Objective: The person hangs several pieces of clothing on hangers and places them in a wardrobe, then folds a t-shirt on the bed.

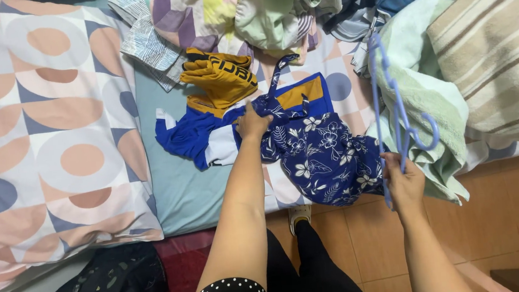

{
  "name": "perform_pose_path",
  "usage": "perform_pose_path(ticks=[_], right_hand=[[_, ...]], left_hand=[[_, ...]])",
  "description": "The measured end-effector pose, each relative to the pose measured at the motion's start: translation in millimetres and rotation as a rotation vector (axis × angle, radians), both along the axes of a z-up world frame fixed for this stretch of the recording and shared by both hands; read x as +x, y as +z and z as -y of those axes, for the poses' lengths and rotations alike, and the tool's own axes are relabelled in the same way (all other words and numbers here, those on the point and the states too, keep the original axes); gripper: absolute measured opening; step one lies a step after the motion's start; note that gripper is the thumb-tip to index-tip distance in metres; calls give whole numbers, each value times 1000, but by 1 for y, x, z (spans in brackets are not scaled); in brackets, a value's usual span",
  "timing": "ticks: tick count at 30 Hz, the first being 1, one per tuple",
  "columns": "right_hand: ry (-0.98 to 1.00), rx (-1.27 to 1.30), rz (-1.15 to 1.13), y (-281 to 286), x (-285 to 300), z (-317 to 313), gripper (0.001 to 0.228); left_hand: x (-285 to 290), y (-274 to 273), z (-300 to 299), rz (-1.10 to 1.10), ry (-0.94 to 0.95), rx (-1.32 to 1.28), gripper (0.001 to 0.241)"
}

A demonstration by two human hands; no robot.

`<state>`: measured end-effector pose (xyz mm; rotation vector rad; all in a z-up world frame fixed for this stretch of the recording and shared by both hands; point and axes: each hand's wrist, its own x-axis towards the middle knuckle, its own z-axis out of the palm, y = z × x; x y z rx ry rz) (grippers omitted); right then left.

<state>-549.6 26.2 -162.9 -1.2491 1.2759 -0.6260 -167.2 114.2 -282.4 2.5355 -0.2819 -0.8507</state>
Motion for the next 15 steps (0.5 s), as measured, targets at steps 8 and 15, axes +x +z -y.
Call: perform_pose_path(ticks=[8, 15], right_hand=[[211, -68, 9, 14, 37, -8, 31], [688, -364, 54, 88, 126, -3, 68]], left_hand=[[-36, 47, -34, 485, -289, -368, 42], [-68, 175, -63, 318, -669, -664, 30]])
